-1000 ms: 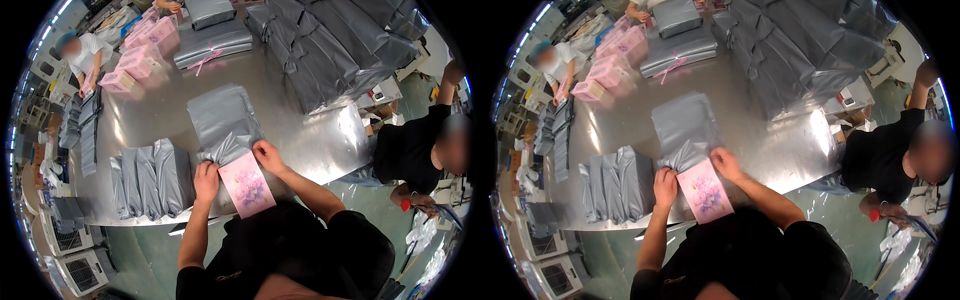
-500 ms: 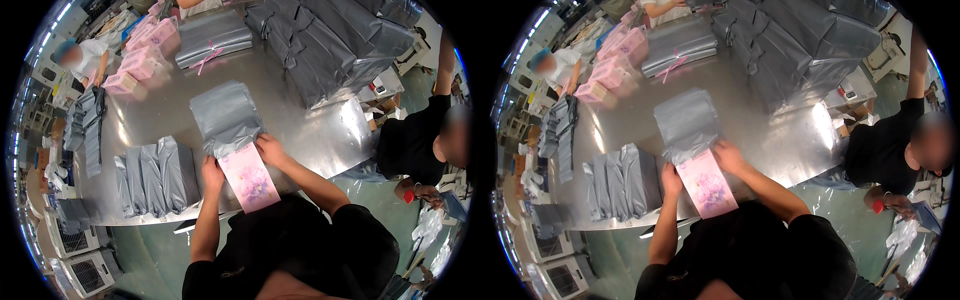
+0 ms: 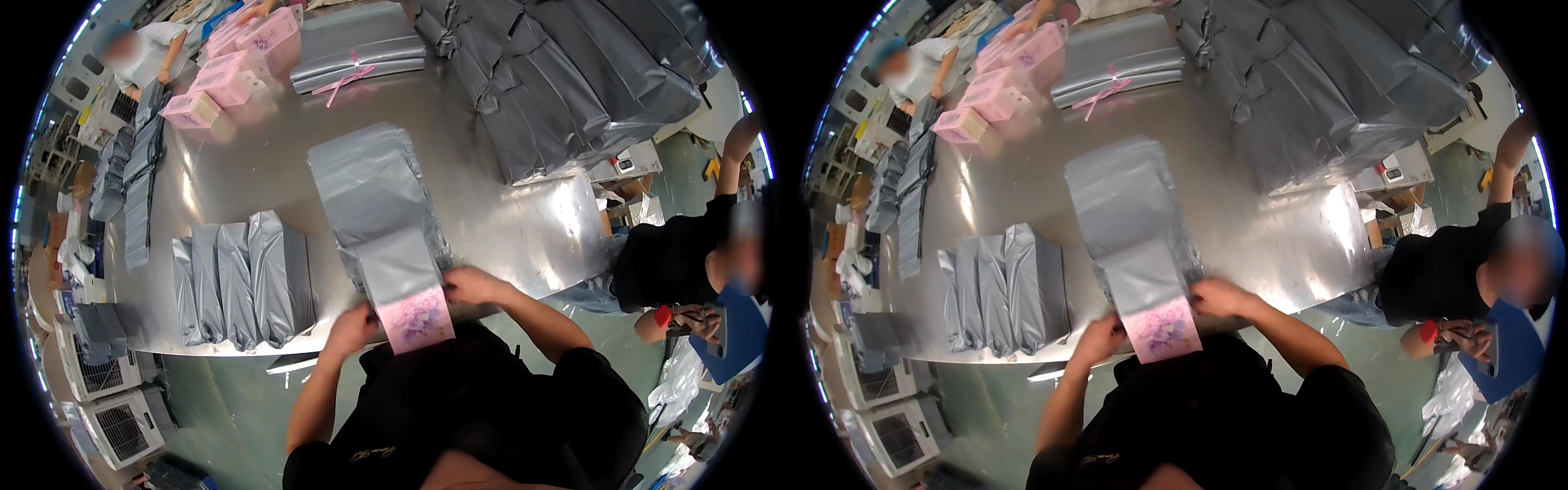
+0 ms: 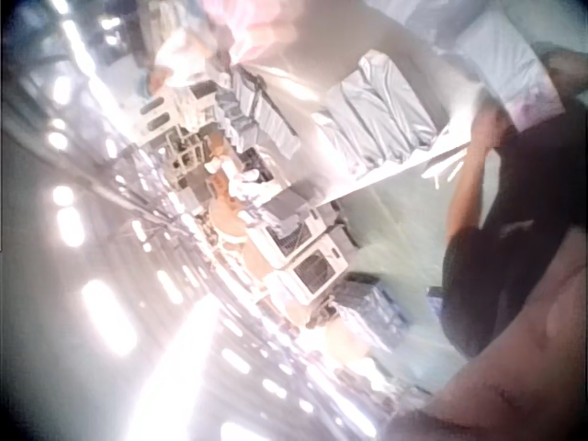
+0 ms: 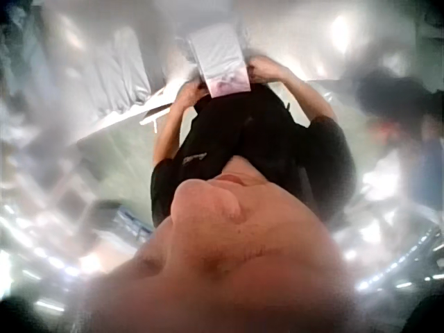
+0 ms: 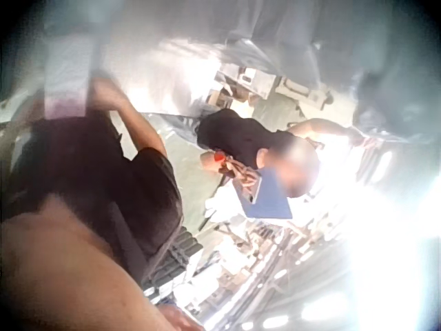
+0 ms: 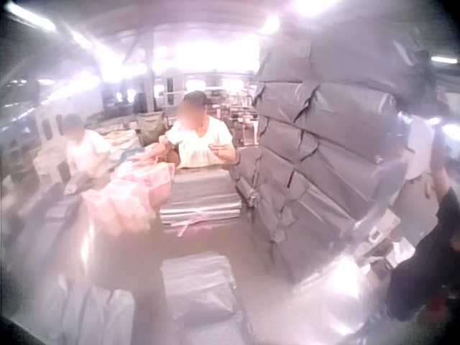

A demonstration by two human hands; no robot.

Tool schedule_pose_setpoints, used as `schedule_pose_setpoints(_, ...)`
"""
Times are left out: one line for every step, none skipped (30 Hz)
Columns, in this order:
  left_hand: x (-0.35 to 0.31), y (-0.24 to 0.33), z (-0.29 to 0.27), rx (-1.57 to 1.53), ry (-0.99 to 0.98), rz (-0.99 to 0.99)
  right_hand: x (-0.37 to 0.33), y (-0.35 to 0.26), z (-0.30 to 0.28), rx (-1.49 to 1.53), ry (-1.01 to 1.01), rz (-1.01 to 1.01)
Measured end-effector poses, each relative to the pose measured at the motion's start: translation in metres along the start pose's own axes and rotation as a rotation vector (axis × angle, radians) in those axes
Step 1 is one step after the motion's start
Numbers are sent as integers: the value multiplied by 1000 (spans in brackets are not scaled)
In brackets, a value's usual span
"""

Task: The person repeatedly picks up pink boxes and places them into grey plastic mailer bags on a metal table. The person folds the top of each bag to seal it and stacks the finished packages. Other workers are visible in the background performing similar tasks.

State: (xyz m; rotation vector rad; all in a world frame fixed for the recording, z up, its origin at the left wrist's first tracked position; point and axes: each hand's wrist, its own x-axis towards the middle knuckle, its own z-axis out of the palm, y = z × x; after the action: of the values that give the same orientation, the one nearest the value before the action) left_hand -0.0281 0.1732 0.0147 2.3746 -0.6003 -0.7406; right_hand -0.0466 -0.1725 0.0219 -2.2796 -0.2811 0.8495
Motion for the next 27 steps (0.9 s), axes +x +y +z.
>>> schedule_pose_setpoints(-19,-9,22,-52,-89,17,-15,1,12,-45,-83,-32)
schedule_pose_setpoints(-25,-15,38,-105,-171,42,-20,21,39,90,-132,-46)
schedule_pose_setpoints(-16,-11,36,-125,-85,34,-18,24,51,63,78,-196)
schedule_pose_setpoints(-9,-5,33,-141,-2,22,-9,20,42,87,223,-219)
schedule_pose_setpoints(-1,-1,31,-160,76,11,-1,14,32,105,366,-240)
schedule_pose_setpoints(10,0,26,-262,186,-25,3,10,21,184,388,-154)
schedule_pose_setpoints(21,-1,24,-372,307,-51,8,6,8,259,408,-70)
schedule_pose_setpoints(14,2,33,-484,295,-104,-3,12,23,356,372,-2)
schedule_pose_setpoints(22,1,33,-586,319,-137,1,18,23,431,354,36)
schedule_pose_setpoints(48,-2,25,-682,364,-132,17,25,5,484,366,51)
schedule_pose_setpoints(47,-7,39,-804,409,-162,2,3,8,592,331,151)
schedule_pose_setpoints(48,-5,42,-773,422,-180,-9,7,23,406,373,119)
schedule_pose_setpoints(41,-1,48,-747,435,-217,-25,-19,22,119,325,106)
schedule_pose_setpoints(38,8,53,-732,446,-246,-31,-33,29,-93,396,-42)
schedule_pose_setpoints(34,26,44,-736,433,-264,-28,-46,38,-297,459,-195)
schedule_pose_setpoints(35,25,46,-647,459,-245,-8,-61,39,-331,593,-455)
schedule_pose_setpoints(37,18,51,-553,485,-226,19,-73,27,-407,513,-426)
schedule_pose_setpoints(37,10,55,-457,509,-212,47,-85,16,-484,429,-405)
schedule_pose_setpoints(37,4,59,-378,548,-188,76,-85,8,-572,279,-214)
schedule_pose_setpoints(38,4,60,-423,540,-186,108,-67,8,-560,341,-155)
schedule_pose_setpoints(42,5,60,-469,529,-174,128,-45,15,-549,409,-89)
schedule_pose_setpoints(41,0,61,-514,531,-175,134,-38,27,-558,422,-115)
schedule_pose_setpoints(42,-3,63,-566,525,-183,136,-35,34,-569,438,-138)
schedule_pose_setpoints(38,-5,68,-687,504,-217,137,-31,42,-578,454,-159)
schedule_pose_setpoints(29,0,63,-814,506,-260,118,-51,40,-606,441,-220)
schedule_pose_setpoints(26,7,59,-937,488,-284,103,-63,39,-501,520,-340)
schedule_pose_setpoints(23,10,61,-962,504,-281,89,-71,42,-384,597,-450)
